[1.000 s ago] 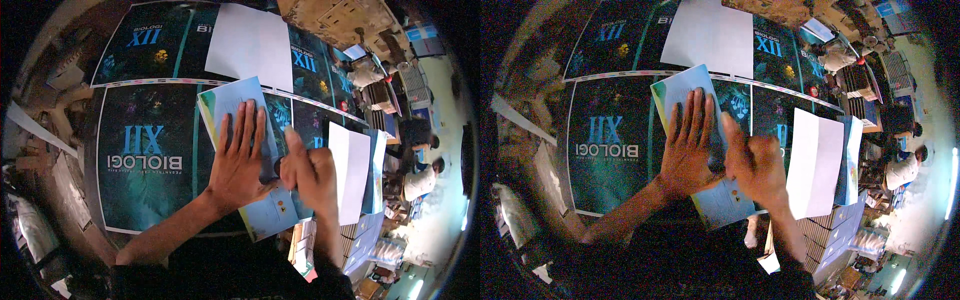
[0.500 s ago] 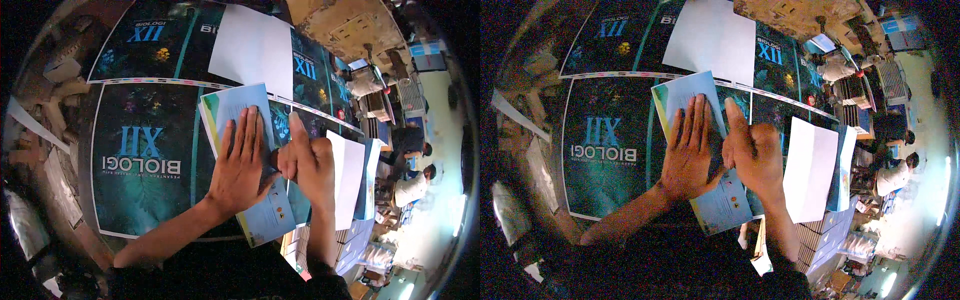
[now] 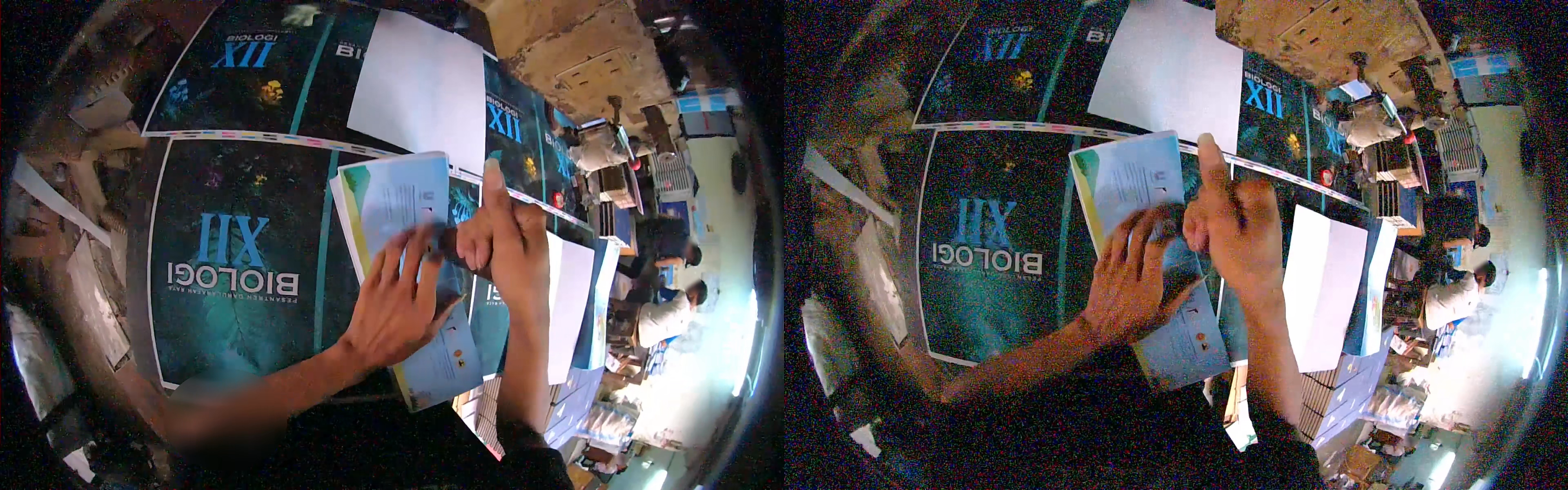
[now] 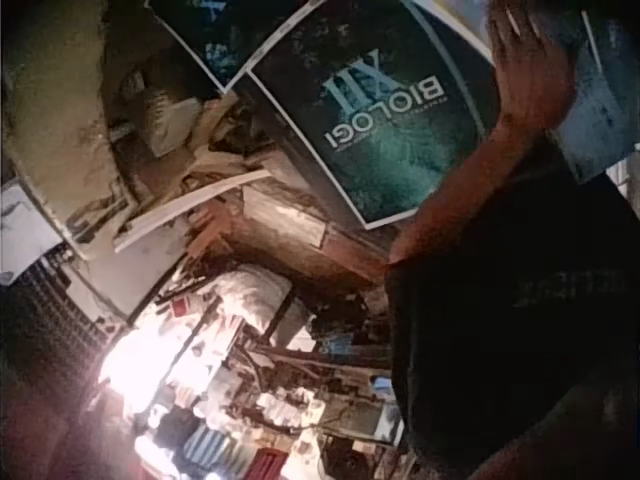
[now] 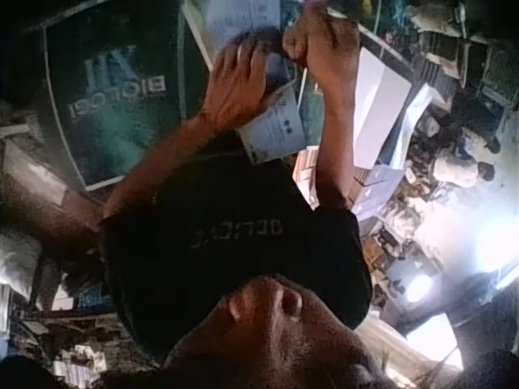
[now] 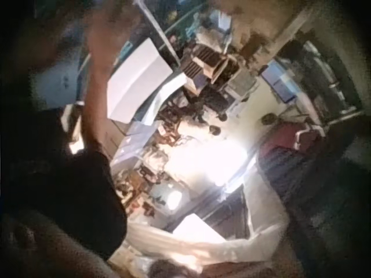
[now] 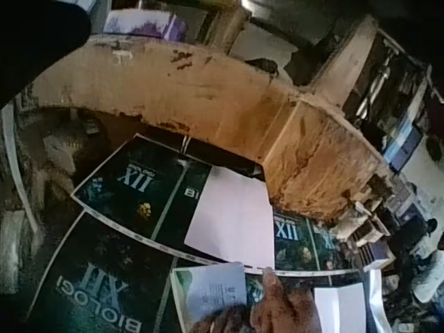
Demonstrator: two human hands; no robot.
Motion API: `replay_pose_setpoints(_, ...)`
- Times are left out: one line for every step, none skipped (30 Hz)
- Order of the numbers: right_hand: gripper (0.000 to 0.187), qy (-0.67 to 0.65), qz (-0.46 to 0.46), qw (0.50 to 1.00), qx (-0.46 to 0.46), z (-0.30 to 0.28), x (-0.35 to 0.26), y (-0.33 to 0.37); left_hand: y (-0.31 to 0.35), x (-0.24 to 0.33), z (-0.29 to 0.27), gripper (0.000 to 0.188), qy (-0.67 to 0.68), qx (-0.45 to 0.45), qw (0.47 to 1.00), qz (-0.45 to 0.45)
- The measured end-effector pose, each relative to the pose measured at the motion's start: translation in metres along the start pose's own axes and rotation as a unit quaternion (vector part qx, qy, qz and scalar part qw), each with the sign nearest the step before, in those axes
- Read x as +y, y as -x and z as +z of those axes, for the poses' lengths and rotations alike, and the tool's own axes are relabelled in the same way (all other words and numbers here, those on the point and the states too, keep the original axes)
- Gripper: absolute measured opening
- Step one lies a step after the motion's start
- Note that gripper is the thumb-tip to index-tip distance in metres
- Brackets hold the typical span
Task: The person sorts through a stack of booklets on a table, checking individual pages before aligning and stacking them into a single pile.
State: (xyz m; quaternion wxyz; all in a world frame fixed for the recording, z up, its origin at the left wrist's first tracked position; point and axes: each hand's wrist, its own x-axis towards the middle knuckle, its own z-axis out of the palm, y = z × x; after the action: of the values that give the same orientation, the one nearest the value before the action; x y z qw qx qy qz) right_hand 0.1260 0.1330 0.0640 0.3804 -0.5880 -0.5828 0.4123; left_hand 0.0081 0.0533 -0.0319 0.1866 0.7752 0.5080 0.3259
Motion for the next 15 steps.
replay_pose_setpoints(0.073,-0.015,0.01,1.0,0.0,-0.002,0.001,-0.003,0.007,-0.003,0.007,0.061,0.035,-0.004,0.999,-0.001)
replay_pose_setpoints(0.06,-0.051,-0.009,0.998,-0.021,-0.006,0.003,-0.006,0.008,-0.007,0.01,0.061,0.033,-0.002,0.999,0.001)
replay_pose_setpoints(0.063,-0.056,0.004,0.998,-0.019,-0.009,0.002,-0.007,0.008,-0.011,0.012,0.055,0.014,-0.012,0.995,0.099)
replay_pose_setpoints(0.067,-0.06,0.019,0.998,-0.017,-0.01,-0.001,-0.007,0.009,-0.013,0.014,0.049,-0.006,-0.023,0.98,0.196)
replay_pose_setpoints(0.067,-0.062,0.015,0.998,-0.016,-0.011,-0.002,-0.008,0.006,-0.014,0.015,0.049,-0.008,-0.021,0.98,0.199)
replay_pose_setpoints(0.067,-0.068,0.022,0.997,-0.037,-0.013,-0.002,-0.009,0.003,-0.013,0.016,0.046,0.02,-0.016,0.982,0.186)
replay_pose_setpoints(0.068,-0.075,0.03,0.995,-0.059,-0.014,-0.002,-0.01,0.001,-0.013,0.016,0.043,0.05,-0.011,0.984,0.172)
replay_pose_setpoints(0.073,-0.027,0.041,0.997,-0.065,-0.014,-0.012,-0.012,0.001,-0.014,0.014,0.043,0.049,-0.011,0.984,0.172)
replay_pose_setpoints(0.073,-0.028,0.04,0.996,-0.068,-0.014,-0.022,-0.009,0.002,-0.014,0.011,0.046,0.046,-0.037,0.984,0.171)
replay_pose_setpoints(0.072,-0.049,-0.048,0.996,-0.065,-0.014,-0.03,-0.001,0.002,-0.016,0.009,0.049,0.044,-0.064,0.983,0.167)
replay_pose_setpoints(0.071,-0.058,-0.086,0.993,-0.06,-0.014,-0.03,0.001,0.001,-0.013,0.008,0.049,0.048,-0.066,0.983,0.166)
replay_pose_setpoints(0.071,-0.066,-0.126,0.988,-0.057,-0.014,-0.03,0.003,0.001,-0.012,0.007,0.05,0.044,-0.07,0.981,0.174)
replay_pose_setpoints(0.063,0.002,-0.094,0.995,-0.046,-0.007,-0.026,-0.006,0.002,-0.01,0.008,0.051,0.041,-0.073,0.98,0.183)
replay_pose_setpoints(0.059,0.066,-0.063,0.995,-0.037,0.003,-0.02,-0.015,0.005,-0.011,0.008,0.051,0.042,-0.076,0.98,0.179)
replay_pose_setpoints(0.056,0.055,-0.066,0.995,-0.049,0.004,-0.014,-0.025,0.004,-0.01,0.009,0.051,0.034,-0.078,0.982,0.171)
